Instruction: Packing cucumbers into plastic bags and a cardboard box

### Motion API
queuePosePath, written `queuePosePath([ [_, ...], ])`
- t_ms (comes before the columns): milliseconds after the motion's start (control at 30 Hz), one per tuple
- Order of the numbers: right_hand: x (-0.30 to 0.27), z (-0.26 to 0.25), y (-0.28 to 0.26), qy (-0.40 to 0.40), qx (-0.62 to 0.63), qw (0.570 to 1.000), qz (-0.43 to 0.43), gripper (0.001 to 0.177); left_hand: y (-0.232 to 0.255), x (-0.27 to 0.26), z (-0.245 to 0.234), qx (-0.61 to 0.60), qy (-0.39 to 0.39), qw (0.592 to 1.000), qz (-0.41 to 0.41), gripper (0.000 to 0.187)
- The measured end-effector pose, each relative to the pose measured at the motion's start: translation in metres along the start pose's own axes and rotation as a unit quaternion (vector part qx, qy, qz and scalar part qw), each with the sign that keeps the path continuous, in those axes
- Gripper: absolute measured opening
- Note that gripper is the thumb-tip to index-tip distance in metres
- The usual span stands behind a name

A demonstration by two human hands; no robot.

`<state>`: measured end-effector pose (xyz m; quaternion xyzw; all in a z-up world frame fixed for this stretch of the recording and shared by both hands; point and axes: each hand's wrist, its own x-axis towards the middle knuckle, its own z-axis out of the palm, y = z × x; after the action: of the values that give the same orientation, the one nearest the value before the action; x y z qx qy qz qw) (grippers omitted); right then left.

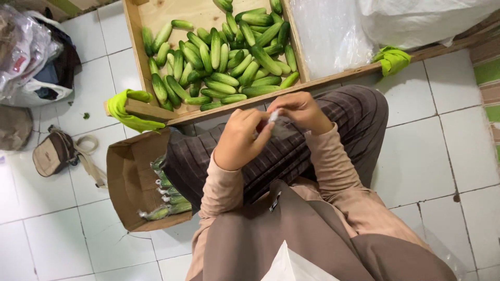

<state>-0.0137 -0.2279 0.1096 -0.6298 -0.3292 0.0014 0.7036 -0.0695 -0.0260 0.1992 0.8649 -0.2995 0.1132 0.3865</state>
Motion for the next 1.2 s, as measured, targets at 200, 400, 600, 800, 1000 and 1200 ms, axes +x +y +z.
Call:
queuePosePath([
  [200, -0.032, -0.002, 0.053, 0.008, 0.189, 0.972, 0.137, 0.022, -0.002, 0.019, 0.028, -0.130, 0.068, 0.985, -0.095, 0.006],
  [400, -0.056, 0.019, 0.123, -0.084, 0.730, 0.661, 0.149, 0.046, -0.032, 0.028, 0.068, -0.243, 0.166, 0.931, -0.215, 0.003],
  [600, -0.066, 0.054, 0.165, 0.187, 0.813, 0.508, 0.215, 0.013, -0.060, 0.023, 0.092, -0.206, 0.287, 0.901, -0.251, 0.003],
  [800, -0.056, 0.065, 0.156, 0.268, 0.586, 0.677, 0.354, 0.014, -0.063, 0.023, 0.102, -0.198, 0.341, 0.889, -0.233, 0.006],
  [1000, -0.019, 0.072, 0.069, 0.388, 0.456, 0.733, 0.322, 0.008, -0.062, 0.026, 0.105, -0.142, 0.345, 0.905, -0.202, 0.007],
  [1200, -0.016, 0.083, 0.046, 0.463, 0.233, 0.835, 0.183, 0.009, -0.065, 0.022, 0.112, -0.156, 0.358, 0.897, -0.207, 0.008],
])
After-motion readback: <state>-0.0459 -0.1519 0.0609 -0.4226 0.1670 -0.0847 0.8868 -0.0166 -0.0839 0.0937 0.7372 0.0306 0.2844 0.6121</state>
